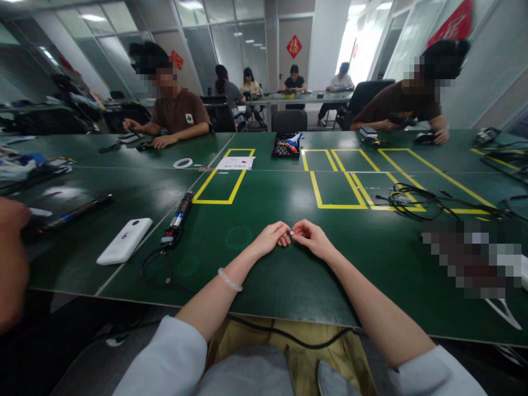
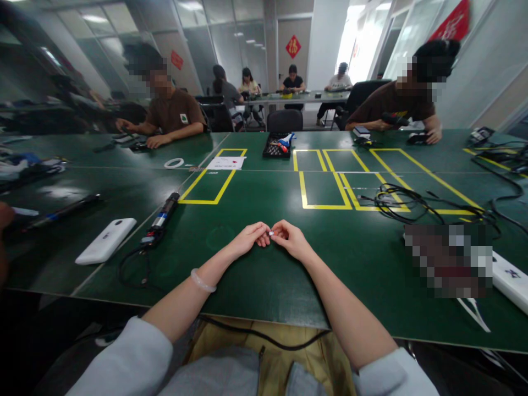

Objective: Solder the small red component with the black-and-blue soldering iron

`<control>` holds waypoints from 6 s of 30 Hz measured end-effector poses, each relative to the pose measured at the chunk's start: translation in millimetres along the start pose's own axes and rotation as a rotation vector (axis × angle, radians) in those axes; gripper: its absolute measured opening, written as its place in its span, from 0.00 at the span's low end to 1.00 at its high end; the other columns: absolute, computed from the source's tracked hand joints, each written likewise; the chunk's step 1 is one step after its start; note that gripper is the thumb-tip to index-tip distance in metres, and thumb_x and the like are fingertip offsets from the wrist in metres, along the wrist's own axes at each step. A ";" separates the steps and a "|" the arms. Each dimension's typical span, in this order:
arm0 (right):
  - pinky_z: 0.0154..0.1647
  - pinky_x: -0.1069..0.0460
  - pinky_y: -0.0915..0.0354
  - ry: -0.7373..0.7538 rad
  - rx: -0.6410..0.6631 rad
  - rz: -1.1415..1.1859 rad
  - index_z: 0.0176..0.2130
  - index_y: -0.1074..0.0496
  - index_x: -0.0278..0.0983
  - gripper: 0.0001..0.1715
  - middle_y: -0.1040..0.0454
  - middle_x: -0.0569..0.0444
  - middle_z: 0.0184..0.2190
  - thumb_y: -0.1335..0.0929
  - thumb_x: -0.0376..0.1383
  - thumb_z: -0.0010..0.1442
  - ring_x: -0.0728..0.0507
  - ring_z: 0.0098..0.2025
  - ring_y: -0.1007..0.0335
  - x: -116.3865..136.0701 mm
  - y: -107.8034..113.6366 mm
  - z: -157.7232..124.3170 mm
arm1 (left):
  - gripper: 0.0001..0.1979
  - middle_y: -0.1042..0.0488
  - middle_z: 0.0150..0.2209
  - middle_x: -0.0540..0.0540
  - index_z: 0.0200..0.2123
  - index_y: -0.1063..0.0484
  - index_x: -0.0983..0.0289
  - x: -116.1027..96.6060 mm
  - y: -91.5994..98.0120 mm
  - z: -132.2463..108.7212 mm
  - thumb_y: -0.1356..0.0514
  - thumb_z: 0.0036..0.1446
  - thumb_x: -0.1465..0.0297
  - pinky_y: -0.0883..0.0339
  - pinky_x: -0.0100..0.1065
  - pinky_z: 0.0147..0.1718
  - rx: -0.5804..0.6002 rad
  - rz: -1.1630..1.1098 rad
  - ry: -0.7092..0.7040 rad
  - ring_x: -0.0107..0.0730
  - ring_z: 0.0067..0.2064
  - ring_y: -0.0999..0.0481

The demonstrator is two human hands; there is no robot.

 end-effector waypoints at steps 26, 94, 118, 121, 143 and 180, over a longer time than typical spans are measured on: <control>0.32 0.53 0.36 -0.023 -0.029 -0.126 0.37 0.29 0.35 0.15 0.27 0.54 0.29 0.30 0.43 0.54 0.48 0.30 0.33 -2.1 3.9 0.9 | 0.14 0.27 0.33 0.52 0.37 0.33 0.67 -7.0 0.3 -4.2 0.36 0.50 0.66 0.37 0.28 0.31 -0.040 0.075 -0.071 0.22 0.29 0.30; 0.37 0.51 0.35 0.079 -0.062 -0.211 0.37 0.23 0.37 0.09 0.28 0.52 0.34 0.32 0.38 0.58 0.46 0.33 0.32 -1.8 8.7 0.3 | 0.35 0.35 0.51 0.61 0.62 0.46 0.63 -28.3 -20.4 -22.3 0.44 0.54 0.55 0.38 0.39 0.45 -0.351 1.307 -0.094 0.45 0.50 0.34; 0.37 0.51 0.35 -0.059 -0.024 -0.140 0.39 0.28 0.37 0.12 0.25 0.54 0.32 0.34 0.41 0.58 0.46 0.32 0.30 -6.1 9.6 -1.3 | 0.34 0.33 0.49 0.63 0.63 0.45 0.64 -28.5 42.5 -66.6 0.50 0.59 0.51 0.40 0.41 0.45 -0.403 1.447 0.057 0.46 0.47 0.33; 0.37 0.51 0.35 -0.059 -0.013 -0.177 0.39 0.27 0.37 0.12 0.25 0.54 0.32 0.34 0.41 0.59 0.46 0.32 0.30 -3.3 9.4 -1.9 | 0.34 0.34 0.50 0.64 0.63 0.45 0.65 -24.1 73.5 -84.9 0.53 0.60 0.51 0.39 0.42 0.44 -0.420 1.475 0.128 0.48 0.47 0.33; 0.38 0.50 0.34 -0.053 0.010 -0.205 0.38 0.26 0.37 0.11 0.24 0.54 0.31 0.34 0.40 0.58 0.45 0.32 0.29 -2.3 7.8 -1.5 | 0.30 0.32 0.49 0.60 0.58 0.41 0.63 -3.8 248.6 -181.9 0.54 0.59 0.51 0.39 0.40 0.43 -0.755 1.685 0.436 0.48 0.48 0.33; 0.31 0.54 0.38 -0.017 0.020 0.061 0.39 0.31 0.36 0.15 0.28 0.55 0.31 0.30 0.43 0.55 0.49 0.29 0.33 -6.2 -0.1 0.7 | 0.18 0.25 0.28 0.54 0.43 0.33 0.68 -1.3 2.9 -2.5 0.45 0.59 0.58 0.38 0.27 0.27 -0.039 0.013 0.027 0.24 0.26 0.28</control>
Point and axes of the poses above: each hand's wrist, its own z-axis towards the middle knuckle, its own y-axis out of the back of the hand, x = y × z, the point moved 3 cm from there along z, towards the middle knuckle
